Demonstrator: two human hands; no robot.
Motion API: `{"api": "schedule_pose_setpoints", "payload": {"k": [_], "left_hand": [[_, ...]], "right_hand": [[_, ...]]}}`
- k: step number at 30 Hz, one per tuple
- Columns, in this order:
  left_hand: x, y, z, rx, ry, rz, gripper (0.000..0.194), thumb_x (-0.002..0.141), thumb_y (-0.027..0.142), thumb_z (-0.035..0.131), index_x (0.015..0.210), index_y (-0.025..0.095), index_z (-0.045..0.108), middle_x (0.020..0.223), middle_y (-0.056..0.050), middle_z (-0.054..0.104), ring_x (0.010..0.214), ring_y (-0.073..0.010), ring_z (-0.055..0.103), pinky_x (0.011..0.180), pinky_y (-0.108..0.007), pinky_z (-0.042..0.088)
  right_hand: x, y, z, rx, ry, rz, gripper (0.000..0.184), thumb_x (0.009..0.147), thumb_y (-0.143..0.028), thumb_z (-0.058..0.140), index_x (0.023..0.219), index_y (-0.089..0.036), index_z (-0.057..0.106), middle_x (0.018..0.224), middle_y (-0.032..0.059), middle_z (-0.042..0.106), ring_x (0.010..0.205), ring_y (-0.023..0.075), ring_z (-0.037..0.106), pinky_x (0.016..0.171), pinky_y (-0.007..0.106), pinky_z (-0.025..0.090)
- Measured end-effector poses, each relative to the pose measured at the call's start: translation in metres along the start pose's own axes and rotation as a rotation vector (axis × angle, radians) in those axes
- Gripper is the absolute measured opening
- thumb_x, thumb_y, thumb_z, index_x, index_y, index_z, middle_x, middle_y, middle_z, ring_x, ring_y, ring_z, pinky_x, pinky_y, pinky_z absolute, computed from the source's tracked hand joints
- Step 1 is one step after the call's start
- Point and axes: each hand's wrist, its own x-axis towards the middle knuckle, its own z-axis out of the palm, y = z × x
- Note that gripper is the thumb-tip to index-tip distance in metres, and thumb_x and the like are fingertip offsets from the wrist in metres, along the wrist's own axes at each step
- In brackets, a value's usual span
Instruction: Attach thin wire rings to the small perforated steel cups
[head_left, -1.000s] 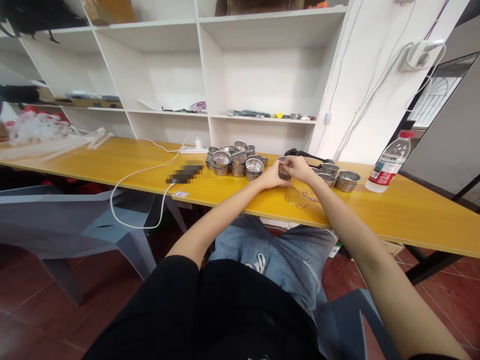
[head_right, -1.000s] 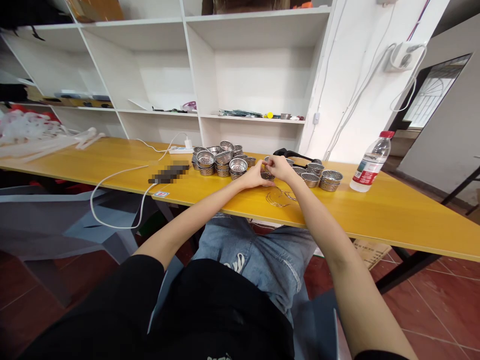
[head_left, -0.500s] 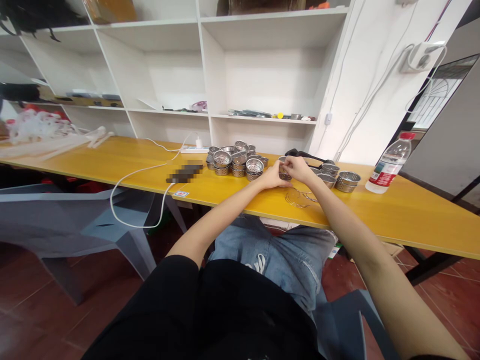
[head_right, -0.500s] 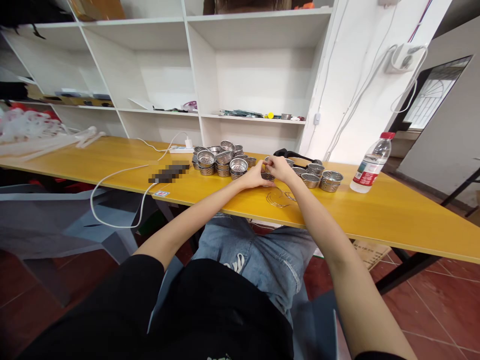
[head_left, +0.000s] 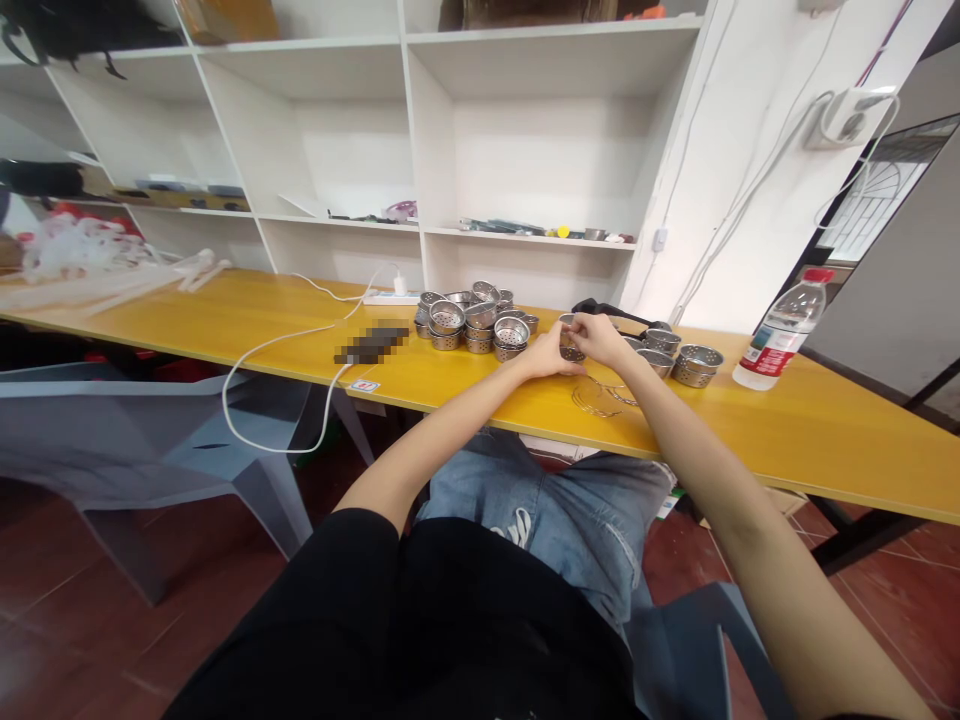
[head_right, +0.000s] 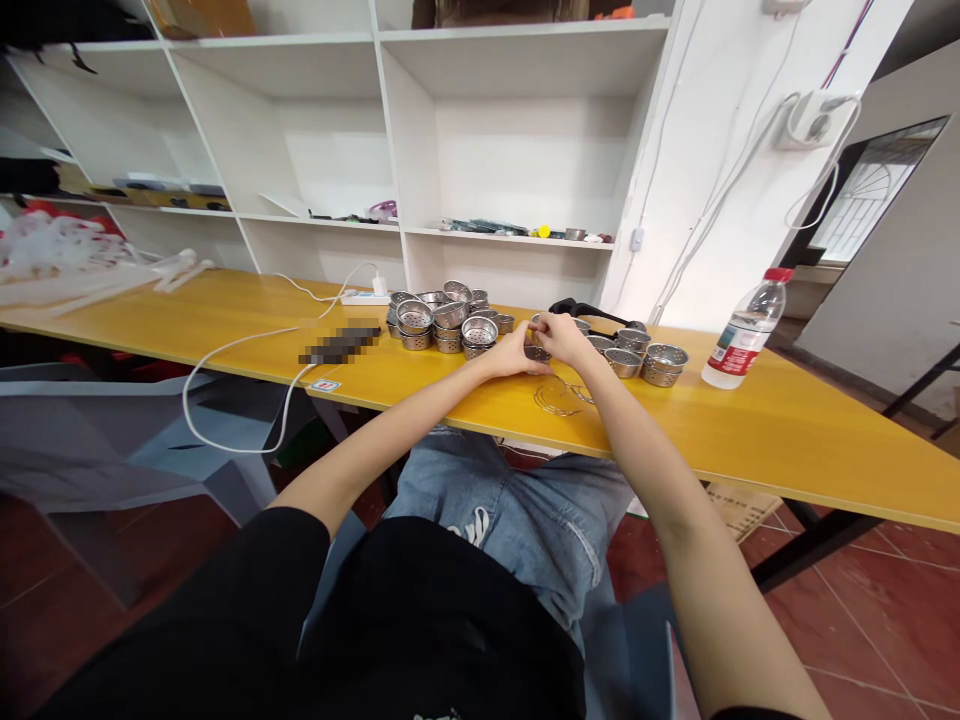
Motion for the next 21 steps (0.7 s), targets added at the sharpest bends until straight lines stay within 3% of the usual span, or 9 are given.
{"api": "schedule_pose_setpoints", "payload": {"k": [21], "left_hand": [[0.006,-0.011,0.003,0.017,0.011,0.023,0.104,0.066,0.053,0.1,0.149,0.017,0.049,0.132,-0.017,0.07,0.13,-0.0414,0.068,0.115,-0.056,0.054]], "right_hand": [[0.001,-0.002,-0.002,-0.04,-0.009,0.004,0.021,0.086,-0.016,0.063,0.072,-0.025,0.05,0.065,0.0026,0.058,0.067,0.02,0.049,0.069,0.032,0.037]]}}
